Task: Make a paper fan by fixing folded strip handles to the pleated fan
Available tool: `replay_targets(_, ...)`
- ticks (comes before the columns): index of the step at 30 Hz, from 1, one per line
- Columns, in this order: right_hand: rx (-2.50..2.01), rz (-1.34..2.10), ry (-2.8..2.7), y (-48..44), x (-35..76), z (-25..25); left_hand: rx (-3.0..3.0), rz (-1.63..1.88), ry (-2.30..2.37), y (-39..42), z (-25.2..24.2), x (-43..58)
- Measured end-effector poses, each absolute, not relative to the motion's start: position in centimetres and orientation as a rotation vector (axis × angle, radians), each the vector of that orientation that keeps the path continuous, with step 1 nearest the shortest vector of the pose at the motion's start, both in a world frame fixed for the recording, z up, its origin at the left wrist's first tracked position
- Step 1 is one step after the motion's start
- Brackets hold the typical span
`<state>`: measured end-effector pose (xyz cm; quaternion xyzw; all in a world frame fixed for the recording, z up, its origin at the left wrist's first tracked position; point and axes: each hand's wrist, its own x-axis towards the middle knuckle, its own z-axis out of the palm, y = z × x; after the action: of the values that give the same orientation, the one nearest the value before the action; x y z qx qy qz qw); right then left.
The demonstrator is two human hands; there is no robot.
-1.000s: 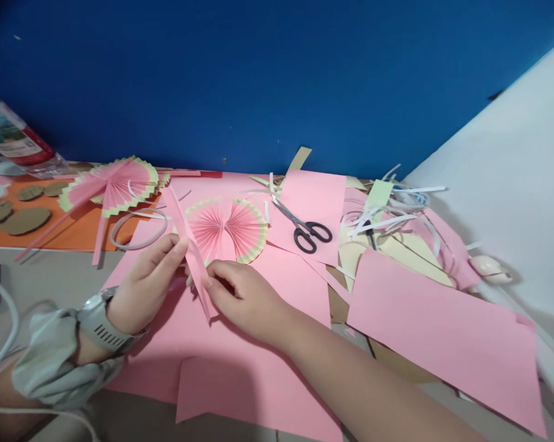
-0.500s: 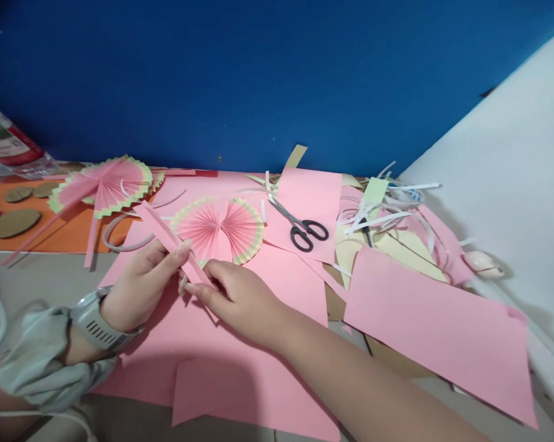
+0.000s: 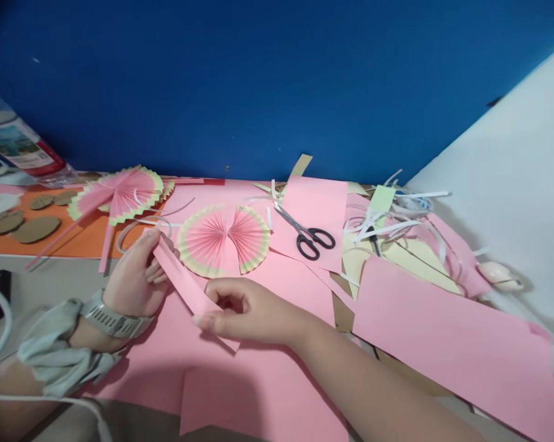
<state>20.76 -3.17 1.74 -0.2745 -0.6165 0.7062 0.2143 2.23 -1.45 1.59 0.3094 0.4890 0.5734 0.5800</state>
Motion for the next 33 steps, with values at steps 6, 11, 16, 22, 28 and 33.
replay_targets(6,-0.726,2.055,-1.611,-2.8,21.0,1.6,0.703,1.385,1.013,-1.8,1.8,2.2)
replay_targets(11,-0.728,2.026,-1.501,-3.0,20.7,1.3,1.078,1.004,1.073,-3.5,1.4,3.1)
replay_targets(16,-0.85,1.927,-1.529,-3.5,20.3,1.2,1.369,0.655,1.062,-4.3,0.4,3.0)
replay_targets(22,-0.961,1.611,-1.729,-3.6,20.0,0.9,1.276,0.731,0.993,-4.1,0.3,3.0)
replay_targets(28,-1.152,1.206,-1.888,-3.7,20.1,0.6,1.369,0.73,1.023,-4.3,0.8,3.2)
replay_targets(33,-1.12,1.218,-1.995,-3.9,20.2,0.7,1.403,0.833,1.1,-4.3,0.9,3.1)
